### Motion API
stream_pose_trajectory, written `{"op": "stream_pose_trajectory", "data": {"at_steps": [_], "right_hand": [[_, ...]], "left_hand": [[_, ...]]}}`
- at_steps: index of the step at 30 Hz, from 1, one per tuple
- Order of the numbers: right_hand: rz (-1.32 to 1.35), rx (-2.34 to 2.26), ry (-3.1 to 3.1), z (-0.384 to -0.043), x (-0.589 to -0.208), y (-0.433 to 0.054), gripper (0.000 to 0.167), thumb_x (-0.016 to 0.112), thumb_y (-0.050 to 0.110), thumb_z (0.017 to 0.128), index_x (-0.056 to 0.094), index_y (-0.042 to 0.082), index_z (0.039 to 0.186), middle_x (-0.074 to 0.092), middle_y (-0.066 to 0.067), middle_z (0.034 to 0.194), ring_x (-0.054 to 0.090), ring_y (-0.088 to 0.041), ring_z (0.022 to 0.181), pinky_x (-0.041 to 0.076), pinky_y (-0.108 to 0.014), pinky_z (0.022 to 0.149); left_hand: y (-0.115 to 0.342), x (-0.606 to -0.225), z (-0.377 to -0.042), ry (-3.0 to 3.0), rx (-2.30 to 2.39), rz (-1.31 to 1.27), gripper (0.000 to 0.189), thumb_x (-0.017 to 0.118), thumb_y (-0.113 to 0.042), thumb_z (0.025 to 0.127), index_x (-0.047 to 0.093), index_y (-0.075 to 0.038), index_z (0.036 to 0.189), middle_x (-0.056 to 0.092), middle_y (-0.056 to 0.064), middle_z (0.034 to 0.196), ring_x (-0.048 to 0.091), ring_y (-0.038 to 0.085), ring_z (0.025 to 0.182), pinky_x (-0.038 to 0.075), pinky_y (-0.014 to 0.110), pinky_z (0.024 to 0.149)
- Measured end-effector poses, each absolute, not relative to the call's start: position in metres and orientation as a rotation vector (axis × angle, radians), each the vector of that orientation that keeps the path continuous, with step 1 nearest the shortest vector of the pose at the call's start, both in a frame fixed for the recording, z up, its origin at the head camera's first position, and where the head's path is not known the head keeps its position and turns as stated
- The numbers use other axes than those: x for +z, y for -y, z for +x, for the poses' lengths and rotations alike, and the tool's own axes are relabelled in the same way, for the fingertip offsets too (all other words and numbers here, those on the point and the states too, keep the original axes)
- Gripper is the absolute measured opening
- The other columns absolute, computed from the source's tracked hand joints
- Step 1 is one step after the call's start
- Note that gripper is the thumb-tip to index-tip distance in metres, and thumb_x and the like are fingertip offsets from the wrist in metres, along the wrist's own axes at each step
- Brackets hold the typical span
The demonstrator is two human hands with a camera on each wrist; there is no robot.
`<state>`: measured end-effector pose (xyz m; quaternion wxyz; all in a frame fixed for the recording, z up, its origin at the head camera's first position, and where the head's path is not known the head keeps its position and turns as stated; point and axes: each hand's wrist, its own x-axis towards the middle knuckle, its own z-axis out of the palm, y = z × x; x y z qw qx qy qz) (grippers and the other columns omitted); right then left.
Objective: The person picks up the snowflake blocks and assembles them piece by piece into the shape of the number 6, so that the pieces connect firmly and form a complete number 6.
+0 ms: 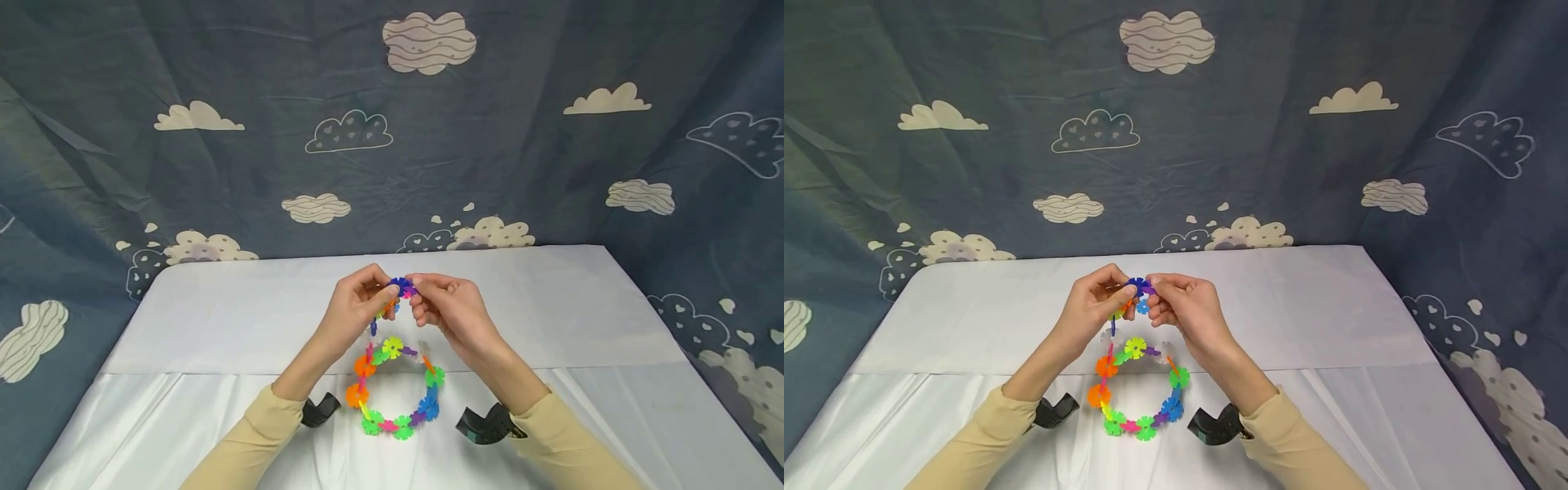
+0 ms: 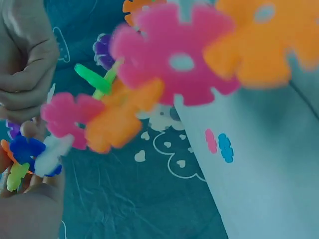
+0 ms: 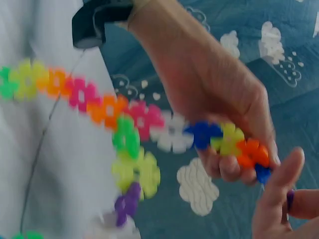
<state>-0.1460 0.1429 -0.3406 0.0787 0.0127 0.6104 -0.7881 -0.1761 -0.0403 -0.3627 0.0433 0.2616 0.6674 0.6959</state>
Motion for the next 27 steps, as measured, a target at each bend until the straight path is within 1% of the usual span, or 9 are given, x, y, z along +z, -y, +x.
{"op": "stream_pose_trajectory", "data": {"at_steps": [5, 9, 13, 17, 19, 21, 23, 25, 27], "right_hand": [[0.033, -2.292, -1.872, -0.166, -0.355, -0.145, 0.039, 0.054, 0.028, 0.103, 0.059, -0.002, 0.128, 0.064, -0.012, 0.088, 0.061, -0.013, 0.063, 0.055, -0.021, 0.062], [0.012, -2.119, -2.163, -0.197, -0.383, -0.155, 0.032, 0.052, 0.019, 0.103, 0.061, -0.005, 0.121, 0.063, -0.016, 0.089, 0.059, -0.015, 0.064, 0.055, -0.023, 0.061], [-0.086, -1.768, -2.448, -0.228, -0.414, -0.166, 0.024, 0.052, 0.008, 0.1, 0.065, -0.006, 0.116, 0.066, -0.022, 0.095, 0.059, -0.022, 0.07, 0.053, -0.028, 0.063], [-0.27, -1.405, -2.659, -0.254, -0.436, -0.173, 0.022, 0.056, 0.004, 0.096, 0.068, -0.001, 0.115, 0.068, -0.017, 0.1, 0.06, -0.024, 0.077, 0.051, -0.031, 0.065], [-0.367, -1.268, -2.735, -0.264, -0.442, -0.174, 0.023, 0.059, 0.003, 0.094, 0.068, 0.001, 0.115, 0.069, -0.013, 0.103, 0.06, -0.024, 0.083, 0.051, -0.033, 0.072], [-0.462, -1.18, -2.76, -0.273, -0.445, -0.174, 0.027, 0.062, 0.002, 0.091, 0.068, 0.002, 0.118, 0.069, -0.011, 0.11, 0.06, -0.024, 0.093, 0.05, -0.037, 0.083], [-0.536, -1.107, -2.758, -0.28, -0.446, -0.173, 0.032, 0.066, 0.003, 0.089, 0.067, 0.003, 0.121, 0.067, -0.011, 0.113, 0.057, -0.024, 0.097, 0.047, -0.038, 0.088], [-0.572, -1.045, -2.749, -0.283, -0.446, -0.172, 0.034, 0.07, 0.005, 0.088, 0.067, 0.003, 0.122, 0.065, -0.011, 0.11, 0.055, -0.024, 0.094, 0.046, -0.037, 0.086], [-0.575, -0.981, -2.751, -0.284, -0.446, -0.17, 0.034, 0.073, 0.007, 0.087, 0.068, 0.006, 0.12, 0.061, -0.01, 0.103, 0.052, -0.022, 0.088, 0.044, -0.035, 0.08]], "left_hand": [[0.045, -0.366, -0.181, -1.977, 2.148, 0.579, 0.011, 0.057, -0.011, 0.1, 0.056, 0.0, 0.101, 0.058, 0.018, 0.085, 0.059, 0.024, 0.066, 0.054, 0.031, 0.07], [0.048, -0.368, -0.186, -1.93, 2.168, 0.437, 0.014, 0.059, -0.013, 0.099, 0.055, 0.0, 0.103, 0.059, 0.019, 0.085, 0.058, 0.022, 0.065, 0.052, 0.029, 0.069], [0.05, -0.37, -0.19, -1.89, 2.179, 0.364, 0.016, 0.061, -0.014, 0.098, 0.055, -0.001, 0.104, 0.058, 0.013, 0.081, 0.055, 0.02, 0.063, 0.051, 0.028, 0.066], [0.051, -0.376, -0.194, -1.823, 2.216, 0.287, 0.012, 0.059, -0.013, 0.098, 0.055, -0.002, 0.101, 0.058, 0.01, 0.079, 0.055, 0.02, 0.063, 0.05, 0.027, 0.063], [0.052, -0.378, -0.196, -1.78, 2.241, 0.24, 0.011, 0.058, -0.014, 0.098, 0.055, -0.003, 0.099, 0.058, 0.009, 0.078, 0.054, 0.021, 0.063, 0.049, 0.028, 0.062], [0.052, -0.38, -0.197, -1.744, 2.261, 0.192, 0.011, 0.058, -0.016, 0.098, 0.055, -0.005, 0.097, 0.057, 0.008, 0.077, 0.055, 0.02, 0.062, 0.049, 0.028, 0.062], [0.052, -0.381, -0.198, -1.711, 2.277, 0.164, 0.012, 0.058, -0.017, 0.098, 0.054, -0.006, 0.096, 0.057, 0.008, 0.077, 0.055, 0.02, 0.062, 0.048, 0.028, 0.062], [0.054, -0.381, -0.197, -1.69, 2.287, 0.16, 0.012, 0.059, -0.018, 0.098, 0.054, -0.007, 0.095, 0.057, 0.007, 0.077, 0.054, 0.02, 0.061, 0.048, 0.029, 0.063], [0.055, -0.379, -0.196, -1.683, 2.289, 0.175, 0.012, 0.059, -0.018, 0.098, 0.054, -0.007, 0.095, 0.057, 0.008, 0.077, 0.053, 0.021, 0.061, 0.047, 0.03, 0.064]]}}
